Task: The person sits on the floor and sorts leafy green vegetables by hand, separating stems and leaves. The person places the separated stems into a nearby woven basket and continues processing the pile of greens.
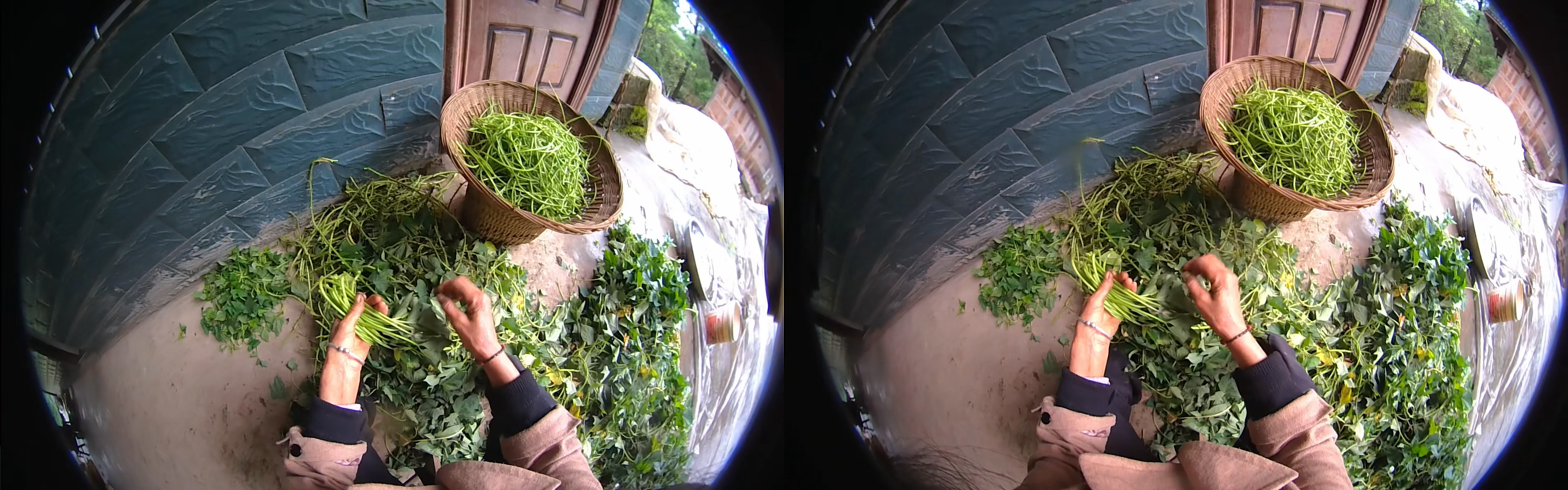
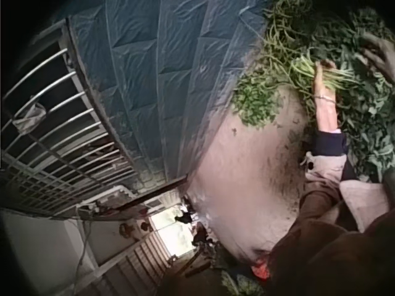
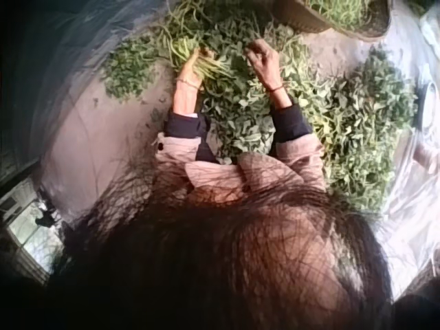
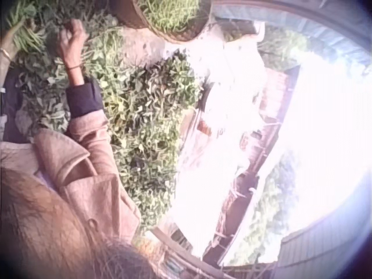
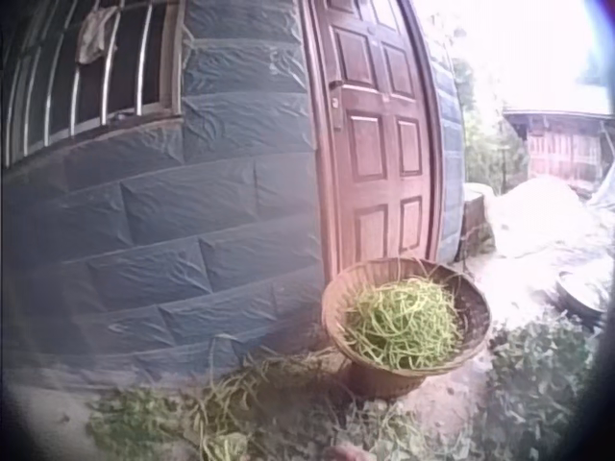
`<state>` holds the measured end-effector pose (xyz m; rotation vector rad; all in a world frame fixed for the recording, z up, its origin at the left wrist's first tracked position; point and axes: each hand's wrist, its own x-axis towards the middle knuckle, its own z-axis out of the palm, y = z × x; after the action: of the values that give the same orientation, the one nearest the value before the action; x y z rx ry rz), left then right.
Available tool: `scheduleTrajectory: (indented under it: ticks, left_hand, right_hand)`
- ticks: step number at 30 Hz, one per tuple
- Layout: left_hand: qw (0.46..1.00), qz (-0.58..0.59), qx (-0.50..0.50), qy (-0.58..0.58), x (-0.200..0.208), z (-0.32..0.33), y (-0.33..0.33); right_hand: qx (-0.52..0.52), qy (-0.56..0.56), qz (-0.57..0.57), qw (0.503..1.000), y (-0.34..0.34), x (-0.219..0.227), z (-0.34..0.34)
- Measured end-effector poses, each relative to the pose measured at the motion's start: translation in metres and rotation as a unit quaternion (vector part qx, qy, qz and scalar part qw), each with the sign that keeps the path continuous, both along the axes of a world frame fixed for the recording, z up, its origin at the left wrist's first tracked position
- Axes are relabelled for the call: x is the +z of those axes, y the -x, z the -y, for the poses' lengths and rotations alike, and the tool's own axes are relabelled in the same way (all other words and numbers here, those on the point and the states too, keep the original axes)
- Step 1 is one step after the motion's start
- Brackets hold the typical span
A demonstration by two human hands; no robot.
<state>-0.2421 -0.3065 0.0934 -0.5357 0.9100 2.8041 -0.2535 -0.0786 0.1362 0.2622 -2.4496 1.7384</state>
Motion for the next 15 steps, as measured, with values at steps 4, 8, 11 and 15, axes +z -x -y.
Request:
scheduleTrajectory:
  ticks: [4,8,11,15]
  left_hand:
    - [0.999,0.038,0.017,0.014,-0.004,0.008,0.002]
    - [1.0,0.006,0.004,-0.016,-0.01,0.013,0.002]
    - [1.0,0.022,0.005,0.003,-0.01,0.013,0.002]
    - [0.982,0.014,0.038,0.185,0.008,0.006,-0.004]
  right_hand:
    - [0.165,-0.063,-0.054,0.983,-0.011,0.008,0.013]
    - [0.138,-0.165,-0.092,0.972,-0.021,-0.002,0.028]
    - [0.176,-0.023,-0.031,0.984,-0.013,-0.008,0.021]
    - [0.256,0.095,0.112,0.956,-0.004,-0.009,0.01]
